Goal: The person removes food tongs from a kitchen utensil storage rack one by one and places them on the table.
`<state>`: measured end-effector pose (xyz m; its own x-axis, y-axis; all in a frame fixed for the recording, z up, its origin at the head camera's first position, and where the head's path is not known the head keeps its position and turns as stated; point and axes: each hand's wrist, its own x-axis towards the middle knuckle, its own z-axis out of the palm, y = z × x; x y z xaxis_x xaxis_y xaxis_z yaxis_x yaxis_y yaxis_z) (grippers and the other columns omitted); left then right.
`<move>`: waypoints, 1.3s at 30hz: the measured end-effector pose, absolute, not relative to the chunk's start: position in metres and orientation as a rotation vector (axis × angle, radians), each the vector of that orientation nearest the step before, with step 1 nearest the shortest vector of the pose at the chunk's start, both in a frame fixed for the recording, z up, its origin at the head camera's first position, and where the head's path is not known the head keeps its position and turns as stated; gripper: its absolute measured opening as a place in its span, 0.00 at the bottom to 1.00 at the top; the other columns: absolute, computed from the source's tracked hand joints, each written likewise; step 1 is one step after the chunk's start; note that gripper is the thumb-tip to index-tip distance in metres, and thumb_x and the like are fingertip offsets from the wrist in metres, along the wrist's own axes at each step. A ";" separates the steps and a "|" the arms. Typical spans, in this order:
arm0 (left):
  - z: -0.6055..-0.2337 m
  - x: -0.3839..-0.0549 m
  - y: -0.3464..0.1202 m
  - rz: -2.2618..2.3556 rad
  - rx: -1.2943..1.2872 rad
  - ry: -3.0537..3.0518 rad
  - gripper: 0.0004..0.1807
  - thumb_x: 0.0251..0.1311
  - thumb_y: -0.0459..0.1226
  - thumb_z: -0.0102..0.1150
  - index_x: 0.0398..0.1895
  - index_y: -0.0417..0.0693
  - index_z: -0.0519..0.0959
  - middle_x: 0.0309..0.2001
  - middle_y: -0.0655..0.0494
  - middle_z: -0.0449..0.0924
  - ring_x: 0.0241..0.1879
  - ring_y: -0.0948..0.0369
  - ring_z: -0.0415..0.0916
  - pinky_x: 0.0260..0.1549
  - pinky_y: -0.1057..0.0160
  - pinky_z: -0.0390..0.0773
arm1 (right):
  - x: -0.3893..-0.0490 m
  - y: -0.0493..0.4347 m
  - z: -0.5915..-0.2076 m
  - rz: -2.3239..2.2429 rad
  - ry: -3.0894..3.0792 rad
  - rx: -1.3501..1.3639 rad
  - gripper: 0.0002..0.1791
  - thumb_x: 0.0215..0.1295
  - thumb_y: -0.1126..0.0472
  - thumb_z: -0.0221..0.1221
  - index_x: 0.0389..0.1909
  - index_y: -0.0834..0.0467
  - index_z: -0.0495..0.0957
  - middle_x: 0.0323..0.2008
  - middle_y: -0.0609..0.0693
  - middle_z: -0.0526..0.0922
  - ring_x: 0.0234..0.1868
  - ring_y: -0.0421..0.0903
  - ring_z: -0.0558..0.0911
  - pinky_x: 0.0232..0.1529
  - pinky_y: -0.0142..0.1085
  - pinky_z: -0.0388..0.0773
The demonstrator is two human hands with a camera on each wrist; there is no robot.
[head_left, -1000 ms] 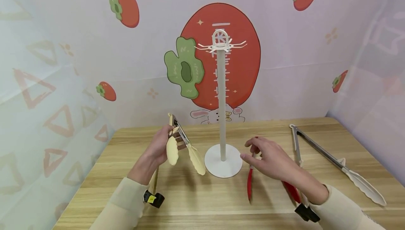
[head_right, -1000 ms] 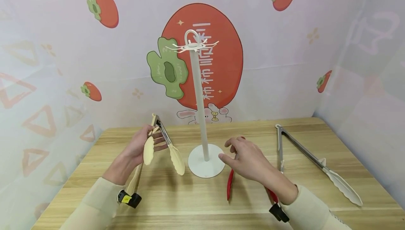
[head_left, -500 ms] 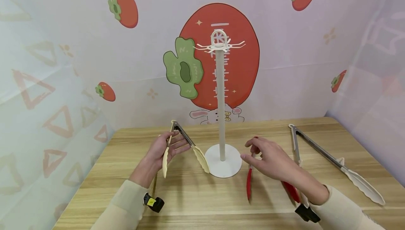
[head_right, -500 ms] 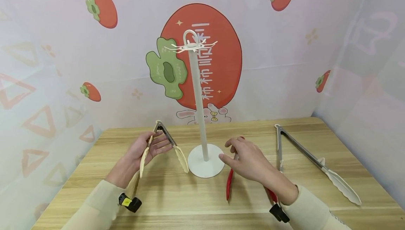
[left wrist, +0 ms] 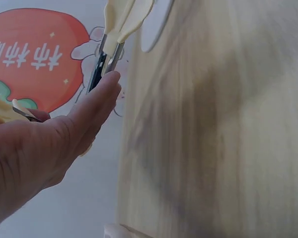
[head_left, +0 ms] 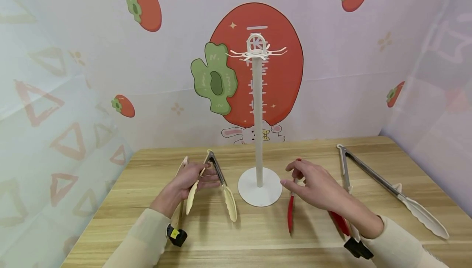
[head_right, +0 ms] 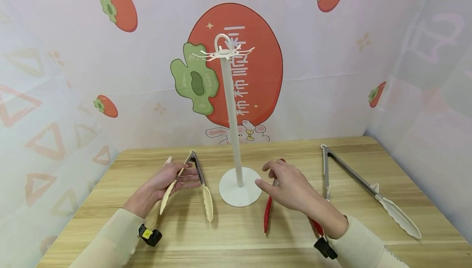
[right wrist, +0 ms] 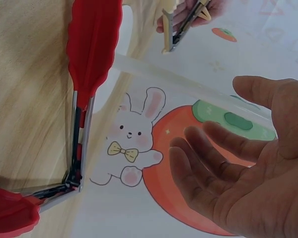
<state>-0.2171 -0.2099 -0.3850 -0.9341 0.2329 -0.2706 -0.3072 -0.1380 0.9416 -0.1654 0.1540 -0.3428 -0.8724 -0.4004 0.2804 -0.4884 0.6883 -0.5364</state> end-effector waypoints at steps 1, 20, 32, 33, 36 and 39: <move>-0.387 -0.217 -0.210 2.103 -0.078 1.800 0.19 0.79 0.33 0.29 0.62 0.23 0.56 0.61 0.21 0.64 0.58 0.35 0.75 0.58 0.43 0.75 | -0.165 0.154 -0.343 0.939 -2.756 0.729 0.16 0.67 0.50 0.67 0.47 0.57 0.81 0.32 0.41 0.78 0.36 0.39 0.79 0.36 0.37 0.78; -0.397 -0.221 -0.205 1.911 -0.159 1.997 0.26 0.80 0.33 0.32 0.72 0.21 0.53 0.55 0.24 0.73 0.47 0.44 0.84 0.53 0.50 0.80 | -0.166 0.155 -0.345 0.924 -2.762 0.732 0.16 0.66 0.51 0.67 0.47 0.57 0.81 0.31 0.41 0.78 0.36 0.39 0.78 0.35 0.36 0.77; -0.401 -0.225 -0.205 1.905 -0.168 2.021 0.22 0.79 0.32 0.34 0.65 0.20 0.62 0.51 0.26 0.78 0.44 0.47 0.85 0.51 0.52 0.81 | -0.169 0.162 -0.348 0.848 -2.755 0.712 0.09 0.66 0.54 0.67 0.38 0.54 0.81 0.30 0.39 0.79 0.34 0.42 0.78 0.35 0.37 0.76; -0.401 -0.225 -0.205 1.908 -0.172 2.021 0.22 0.79 0.32 0.34 0.65 0.20 0.62 0.51 0.26 0.78 0.44 0.47 0.85 0.51 0.52 0.82 | -0.169 0.163 -0.348 0.845 -2.754 0.710 0.07 0.66 0.54 0.67 0.37 0.53 0.81 0.30 0.39 0.78 0.33 0.42 0.78 0.35 0.37 0.76; -0.402 -0.226 -0.205 1.916 -0.184 2.023 0.22 0.79 0.32 0.34 0.66 0.20 0.62 0.51 0.26 0.78 0.45 0.46 0.85 0.50 0.53 0.82 | -0.168 0.164 -0.348 0.840 -2.754 0.701 0.05 0.66 0.56 0.67 0.34 0.50 0.80 0.28 0.39 0.76 0.30 0.39 0.74 0.31 0.35 0.73; -0.402 -0.225 -0.204 1.901 -0.191 2.040 0.23 0.79 0.32 0.35 0.66 0.20 0.62 0.49 0.28 0.80 0.42 0.48 0.86 0.48 0.53 0.83 | -0.168 0.165 -0.347 0.835 -2.754 0.699 0.06 0.65 0.58 0.67 0.31 0.48 0.79 0.26 0.39 0.74 0.26 0.38 0.71 0.28 0.33 0.69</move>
<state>-0.2255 -0.2040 -0.4023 -0.9316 0.1340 -0.3378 -0.3275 0.0932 0.9402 -0.1681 0.1655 -0.3470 -0.8733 -0.3853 0.2982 -0.4861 0.7318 -0.4777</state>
